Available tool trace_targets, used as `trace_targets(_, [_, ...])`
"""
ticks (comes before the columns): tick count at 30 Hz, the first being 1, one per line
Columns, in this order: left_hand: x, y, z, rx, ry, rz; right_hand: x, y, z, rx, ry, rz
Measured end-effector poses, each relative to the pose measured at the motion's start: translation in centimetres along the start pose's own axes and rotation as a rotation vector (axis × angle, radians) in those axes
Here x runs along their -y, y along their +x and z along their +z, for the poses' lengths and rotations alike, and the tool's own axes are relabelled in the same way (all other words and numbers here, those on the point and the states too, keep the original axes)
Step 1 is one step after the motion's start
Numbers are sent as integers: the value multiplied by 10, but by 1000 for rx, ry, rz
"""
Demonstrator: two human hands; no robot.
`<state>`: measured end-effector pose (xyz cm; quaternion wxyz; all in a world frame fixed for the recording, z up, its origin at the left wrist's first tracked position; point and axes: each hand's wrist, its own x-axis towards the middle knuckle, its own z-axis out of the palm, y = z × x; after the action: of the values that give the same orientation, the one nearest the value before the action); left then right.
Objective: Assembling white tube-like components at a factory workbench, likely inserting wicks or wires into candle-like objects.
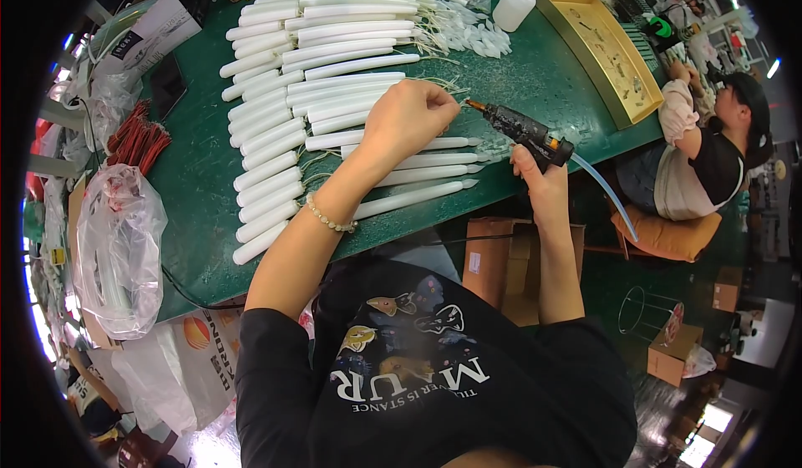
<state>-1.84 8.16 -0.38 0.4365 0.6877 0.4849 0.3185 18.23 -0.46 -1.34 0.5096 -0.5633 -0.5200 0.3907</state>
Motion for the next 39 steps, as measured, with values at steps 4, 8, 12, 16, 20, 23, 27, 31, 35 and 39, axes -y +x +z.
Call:
trace_targets(4, [-3, -2, -2, 10, -8, -27, 0, 0, -1, -3, -19, 13])
trace_targets(8, [-3, -1, -1, 17, -16, -30, -2, 0, -4, 4, -68, 18])
trace_targets(12, [-2, -1, -2, 24, -7, -31, -1, 0, -3, 2, -42, 14])
trace_targets(16, [-5, -2, -3, 41, -4, -21, 2, 4, -5, -20, -78, 32])
trace_targets(20, [-3, -3, -3, 58, -43, 5, 1, 32, -28, -105, -218, 52])
trace_targets(23, [-9, -8, -3, 47, 5, 22, -10, 65, -63, -98, -316, 140])
trace_targets(27, [-13, -12, -3, 30, 139, 53, -1, 94, -106, -60, -823, 233])
trace_targets(31, [-10, -15, -2, 0, 193, 65, 25, 102, -81, -211, -1384, 41])
trace_targets(35, [-11, -16, -4, 5, 189, 74, 20, 127, -28, -62, -1025, -460])
trace_targets(39, [-8, -16, -1, -39, 174, 141, -2, 157, 18, 71, -988, -580])
